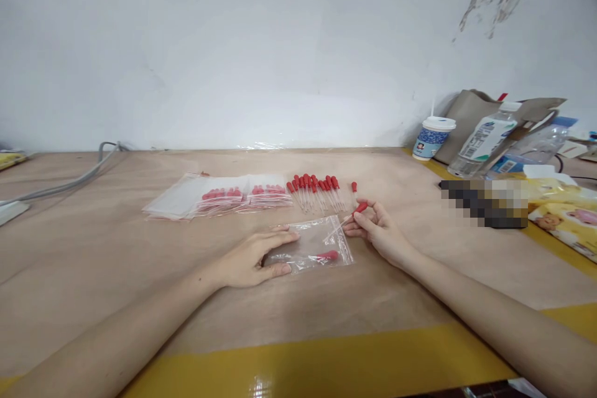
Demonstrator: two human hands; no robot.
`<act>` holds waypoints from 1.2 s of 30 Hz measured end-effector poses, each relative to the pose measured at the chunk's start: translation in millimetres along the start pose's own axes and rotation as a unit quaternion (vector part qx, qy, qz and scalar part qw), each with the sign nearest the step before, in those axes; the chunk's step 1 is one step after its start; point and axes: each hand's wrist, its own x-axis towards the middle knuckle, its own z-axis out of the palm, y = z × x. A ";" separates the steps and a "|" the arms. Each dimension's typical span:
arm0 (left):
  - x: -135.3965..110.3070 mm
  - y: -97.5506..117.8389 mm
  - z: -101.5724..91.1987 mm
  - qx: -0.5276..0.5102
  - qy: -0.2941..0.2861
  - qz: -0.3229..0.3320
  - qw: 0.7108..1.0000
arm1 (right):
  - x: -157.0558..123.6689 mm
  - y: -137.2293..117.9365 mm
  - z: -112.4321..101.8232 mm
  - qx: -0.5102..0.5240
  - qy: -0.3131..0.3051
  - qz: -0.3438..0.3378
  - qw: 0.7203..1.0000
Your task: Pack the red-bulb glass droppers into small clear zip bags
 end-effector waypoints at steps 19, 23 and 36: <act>1.7 0.1 0.7 -0.001 0.005 -0.003 1.000 | 0.6 -3.1 -7.9 -0.264 -0.216 -0.079 0.937; 2.9 0.1 1.2 -0.004 0.014 0.004 1.000 | -2.6 1.0 3.7 -0.210 -0.225 -0.027 0.951; 2.3 1.4 -0.3 -0.006 0.002 0.000 1.000 | -4.0 -8.5 5.6 -0.151 -0.195 0.068 0.967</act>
